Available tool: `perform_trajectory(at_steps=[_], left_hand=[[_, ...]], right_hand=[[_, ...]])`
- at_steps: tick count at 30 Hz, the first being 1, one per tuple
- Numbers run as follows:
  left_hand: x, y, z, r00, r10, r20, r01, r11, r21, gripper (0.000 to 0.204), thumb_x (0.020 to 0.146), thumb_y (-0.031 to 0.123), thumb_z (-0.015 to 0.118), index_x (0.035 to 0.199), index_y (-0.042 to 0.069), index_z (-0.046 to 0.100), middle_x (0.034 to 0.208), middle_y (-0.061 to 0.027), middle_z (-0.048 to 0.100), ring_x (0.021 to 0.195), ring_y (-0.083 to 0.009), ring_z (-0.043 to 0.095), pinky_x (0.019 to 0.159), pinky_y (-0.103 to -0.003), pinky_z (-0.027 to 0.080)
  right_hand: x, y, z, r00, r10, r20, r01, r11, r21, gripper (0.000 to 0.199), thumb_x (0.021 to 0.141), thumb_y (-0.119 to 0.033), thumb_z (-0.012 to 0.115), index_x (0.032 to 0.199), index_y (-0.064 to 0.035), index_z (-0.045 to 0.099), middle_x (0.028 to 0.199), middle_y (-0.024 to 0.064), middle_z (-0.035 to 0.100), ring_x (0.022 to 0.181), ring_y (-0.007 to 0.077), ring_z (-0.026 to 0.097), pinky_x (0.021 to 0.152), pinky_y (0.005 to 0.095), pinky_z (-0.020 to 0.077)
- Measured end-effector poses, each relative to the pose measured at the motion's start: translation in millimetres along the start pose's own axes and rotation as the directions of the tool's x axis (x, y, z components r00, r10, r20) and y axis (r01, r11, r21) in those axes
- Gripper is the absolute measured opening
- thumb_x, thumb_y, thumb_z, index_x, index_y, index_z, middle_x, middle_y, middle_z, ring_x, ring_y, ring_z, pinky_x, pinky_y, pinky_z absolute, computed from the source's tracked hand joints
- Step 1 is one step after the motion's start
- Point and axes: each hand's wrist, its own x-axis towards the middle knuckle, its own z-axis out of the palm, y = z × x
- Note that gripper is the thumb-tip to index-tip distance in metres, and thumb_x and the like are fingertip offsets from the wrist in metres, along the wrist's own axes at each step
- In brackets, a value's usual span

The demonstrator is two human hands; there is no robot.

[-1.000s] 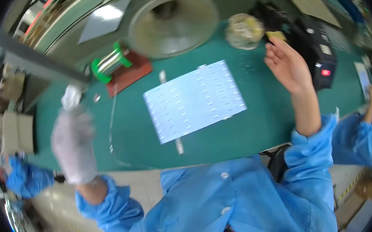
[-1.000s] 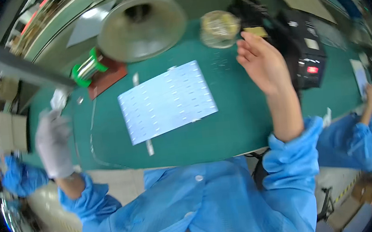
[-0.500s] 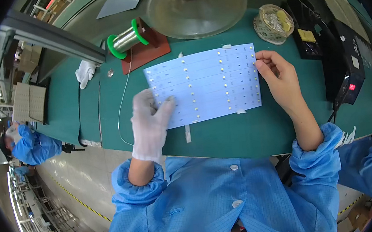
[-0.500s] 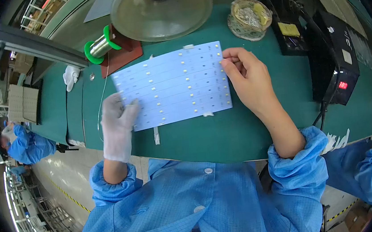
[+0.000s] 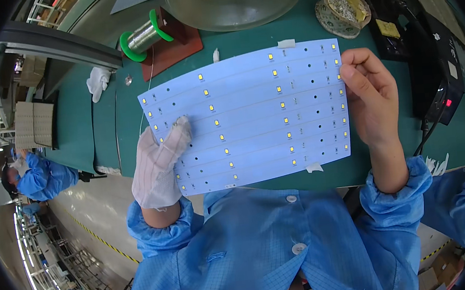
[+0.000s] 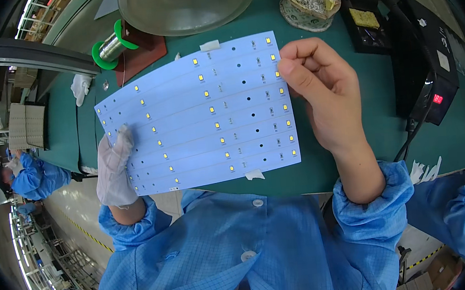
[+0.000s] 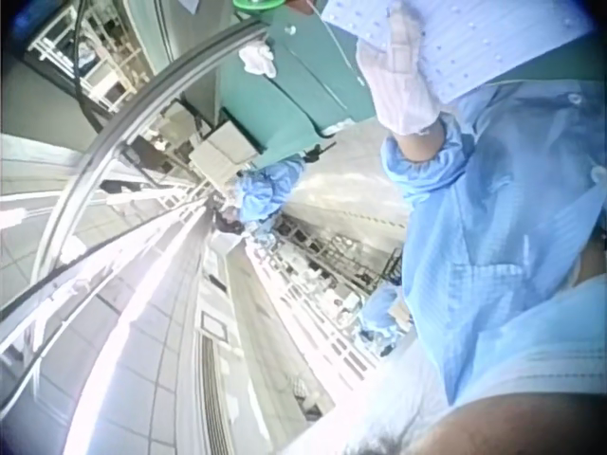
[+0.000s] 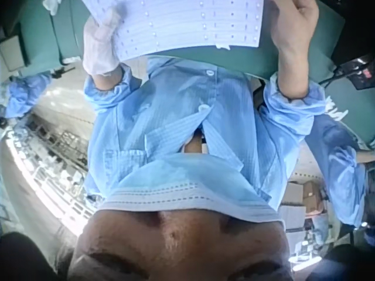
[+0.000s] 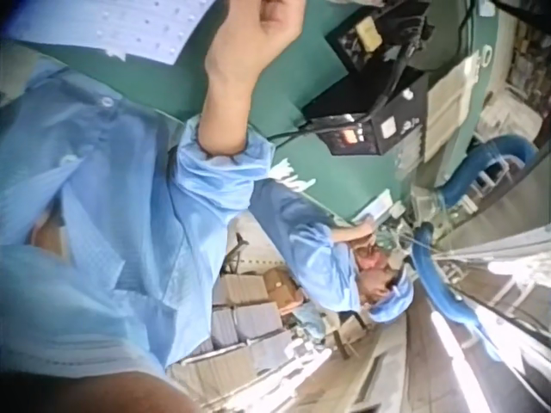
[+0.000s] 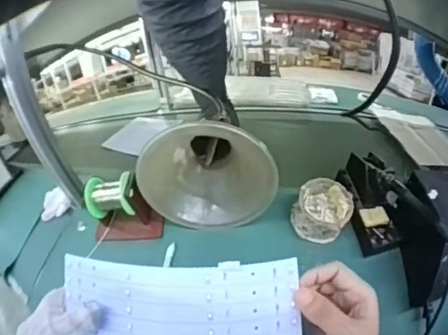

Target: The person solders an LED circuit board using a soldering iron and solder wire. The person then turns over the board, peels tape off it, separates it, and solders another circuit board.

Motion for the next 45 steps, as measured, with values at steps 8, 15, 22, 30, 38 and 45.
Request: perform_trajectory(at_steps=[8, 15, 22, 30, 38, 45], left_hand=[[1.9, 18.8, 5.9, 0.954, -0.285, 0.091, 0.297, 0.866, -0.403, 0.022, 0.083, 0.005, 0.057, 0.104, -0.001, 0.06, 0.084, -0.0104, 0.059, 0.068, -0.015, 0.059, 0.06, -0.025, 0.049], [-8.0, 17.3, 9.2, 0.999, -0.05, -0.002, 0.048, 0.965, -0.259, 0.02, 0.087, 0.013, 0.057, 0.1, -0.001, 0.06, 0.076, -0.0056, 0.059, 0.067, -0.0118, 0.058, 0.06, -0.024, 0.048], [-12.4, 28.2, 4.4, 1.0, -0.013, -0.002, 0.013, 1.0, -0.004, 0.021, 0.082, 0.004, 0.057, 0.103, 0.001, 0.061, 0.081, -0.008, 0.061, 0.066, -0.0167, 0.058, 0.06, -0.026, 0.048], [-17.9, 30.8, 7.1, 0.893, 0.416, 0.175, -0.447, 0.765, 0.463, 0.034, 0.068, 0.0, 0.068, 0.101, 0.007, 0.064, 0.084, -0.0091, 0.062, 0.076, -0.0262, 0.06, 0.065, -0.036, 0.047], [-34.0, 57.7, 29.9, 0.994, -0.04, -0.099, 0.021, 0.981, -0.191, 0.019, 0.075, 0.008, 0.072, 0.09, 0.0, 0.064, 0.081, -0.0101, 0.064, 0.071, -0.0197, 0.06, 0.066, -0.032, 0.048], [-29.6, 41.8, 24.8, 0.987, 0.067, -0.144, -0.085, 0.988, -0.125, 0.019, 0.074, 0.01, 0.072, 0.088, -0.001, 0.065, 0.081, -0.0104, 0.065, 0.07, -0.0206, 0.061, 0.068, -0.032, 0.048]], right_hand=[[-2.7, -1.1, -2.5, 0.999, -0.051, -0.017, 0.052, 0.998, 0.031, 0.015, 0.088, -0.01, 0.059, 0.098, 0.0, 0.056, 0.082, 0.0015, 0.059, 0.073, 0.0053, 0.054, 0.064, 0.0192, 0.0424], [-3.8, 1.4, -2.9, 0.995, -0.089, -0.034, 0.09, 0.996, 0.013, 0.013, 0.087, -0.009, 0.058, 0.096, -0.0006, 0.055, 0.082, 0.0004, 0.058, 0.073, 0.0043, 0.052, 0.065, 0.0178, 0.0393], [-2.0, 1.4, 14.2, 0.991, -0.126, -0.035, 0.123, 0.988, -0.094, 0.027, 0.084, -0.005, 0.062, 0.107, -0.0005, 0.049, 0.086, 0.0022, 0.059, 0.076, 0.0051, 0.053, 0.067, 0.0187, 0.0401], [1.0, 4.4, 14.2, 0.992, -0.123, 0.014, 0.119, 0.913, -0.391, 0.05, 0.075, -0.005, 0.069, 0.115, -0.0016, 0.039, 0.089, 0.0068, 0.059, 0.08, 0.0097, 0.056, 0.069, 0.022, 0.0437], [-1.8, 6.6, 11.9, 0.977, -0.213, 0.008, 0.192, 0.865, -0.463, 0.052, 0.073, -0.007, 0.069, 0.115, -0.0022, 0.038, 0.09, 0.0049, 0.059, 0.08, 0.0093, 0.052, 0.069, 0.0228, 0.0385], [1.5, 3.0, 3.7, 0.97, -0.24, 0.02, 0.206, 0.785, -0.585, 0.046, 0.074, -0.006, 0.066, 0.112, -0.0021, 0.041, 0.088, 0.0064, 0.059, 0.084, 0.0118, 0.055, 0.075, 0.0253, 0.0408]])
